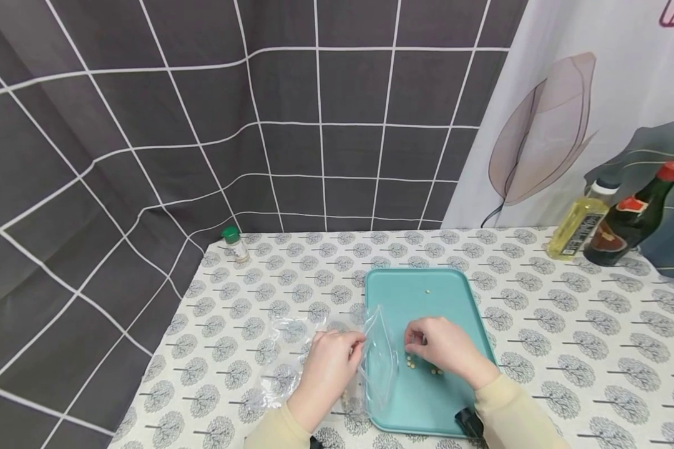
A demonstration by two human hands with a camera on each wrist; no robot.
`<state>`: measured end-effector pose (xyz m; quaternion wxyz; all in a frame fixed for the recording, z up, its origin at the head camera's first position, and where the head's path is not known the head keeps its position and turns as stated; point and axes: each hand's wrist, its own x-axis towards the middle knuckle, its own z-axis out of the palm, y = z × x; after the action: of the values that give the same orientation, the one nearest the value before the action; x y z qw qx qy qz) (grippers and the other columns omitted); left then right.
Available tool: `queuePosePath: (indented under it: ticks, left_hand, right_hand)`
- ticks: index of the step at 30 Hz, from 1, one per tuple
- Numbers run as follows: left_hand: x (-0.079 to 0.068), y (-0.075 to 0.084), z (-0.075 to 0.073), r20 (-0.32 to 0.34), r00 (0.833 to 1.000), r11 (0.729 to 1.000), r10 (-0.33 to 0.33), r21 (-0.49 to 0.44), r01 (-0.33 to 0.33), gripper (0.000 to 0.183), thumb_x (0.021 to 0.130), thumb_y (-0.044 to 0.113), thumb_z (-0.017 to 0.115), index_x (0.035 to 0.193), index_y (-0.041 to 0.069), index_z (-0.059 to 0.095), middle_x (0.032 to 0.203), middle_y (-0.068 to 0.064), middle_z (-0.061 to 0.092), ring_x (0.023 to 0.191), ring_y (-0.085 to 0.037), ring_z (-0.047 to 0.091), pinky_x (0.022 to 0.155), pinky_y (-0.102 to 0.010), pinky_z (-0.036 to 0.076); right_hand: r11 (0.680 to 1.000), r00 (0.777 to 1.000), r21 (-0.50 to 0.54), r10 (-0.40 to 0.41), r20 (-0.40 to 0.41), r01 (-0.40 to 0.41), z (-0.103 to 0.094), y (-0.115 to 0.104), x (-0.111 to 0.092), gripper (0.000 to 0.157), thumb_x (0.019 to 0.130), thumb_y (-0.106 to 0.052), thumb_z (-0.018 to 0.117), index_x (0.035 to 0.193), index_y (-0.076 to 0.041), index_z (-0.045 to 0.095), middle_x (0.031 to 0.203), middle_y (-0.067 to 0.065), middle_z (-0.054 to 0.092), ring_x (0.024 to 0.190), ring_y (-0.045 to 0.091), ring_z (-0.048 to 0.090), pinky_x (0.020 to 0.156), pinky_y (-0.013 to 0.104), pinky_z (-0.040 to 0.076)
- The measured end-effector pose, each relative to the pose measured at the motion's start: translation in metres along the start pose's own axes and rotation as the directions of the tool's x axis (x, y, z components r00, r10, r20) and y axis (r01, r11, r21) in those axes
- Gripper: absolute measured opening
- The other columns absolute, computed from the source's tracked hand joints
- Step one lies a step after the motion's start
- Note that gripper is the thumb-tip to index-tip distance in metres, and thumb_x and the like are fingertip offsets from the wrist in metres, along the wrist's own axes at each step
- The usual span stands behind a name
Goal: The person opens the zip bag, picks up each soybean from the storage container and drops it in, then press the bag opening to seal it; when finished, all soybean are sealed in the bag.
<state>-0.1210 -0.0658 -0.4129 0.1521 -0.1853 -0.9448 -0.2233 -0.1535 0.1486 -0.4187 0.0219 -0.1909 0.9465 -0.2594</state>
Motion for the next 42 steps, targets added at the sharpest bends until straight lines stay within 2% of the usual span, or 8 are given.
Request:
queuePosePath:
  ticks: [7,19,30,42]
  left_hand:
    - [-0.001,-0.001,0.0,0.002,1.0,1.0,0.001,-0.001,-0.001,0.011,0.085,0.018,0.068,0.093,0.013,0.073,0.089,0.001,0.074,0.077,-0.01,0.067,0.069,-0.023,0.041]
    - [-0.001,-0.001,0.0,0.0,1.0,1.0,0.004,0.005,-0.004,0.011,0.085,0.017,0.069,0.093,0.013,0.073,0.088,0.001,0.074,0.076,-0.01,0.066,0.069,-0.023,0.041]
    - [-0.002,-0.002,0.001,-0.012,1.0,1.0,0.008,0.009,-0.007,0.01,0.084,0.017,0.069,0.092,0.013,0.073,0.087,0.001,0.074,0.077,-0.011,0.067,0.071,-0.026,0.044]
    - [-0.003,-0.001,-0.001,-0.001,1.0,1.0,0.007,0.01,-0.007,0.01,0.085,0.018,0.069,0.093,0.014,0.073,0.089,0.001,0.074,0.079,-0.013,0.068,0.074,-0.027,0.045]
  right_hand:
    - [0.999,0.998,-0.024,0.046,0.035,-0.045,0.006,0.007,0.0,0.018,0.075,-0.012,0.076,0.07,-0.021,0.062,0.057,-0.013,0.048,0.049,0.003,0.043,0.05,0.022,0.036]
    - [1.0,0.994,-0.012,-0.006,0.112,0.007,0.011,0.007,0.001,0.017,0.073,-0.006,0.076,0.072,-0.017,0.063,0.054,-0.011,0.045,0.043,0.004,0.044,0.048,0.023,0.036]
    - [1.0,0.993,-0.002,-0.009,0.121,0.009,0.011,0.006,0.002,0.016,0.073,-0.005,0.074,0.071,-0.015,0.063,0.055,-0.01,0.046,0.042,0.005,0.045,0.048,0.024,0.036]
    - [1.0,0.998,0.019,0.016,0.054,-0.017,0.01,0.002,0.002,0.015,0.079,-0.009,0.072,0.074,-0.018,0.061,0.056,-0.01,0.048,0.038,0.005,0.044,0.043,0.022,0.036]
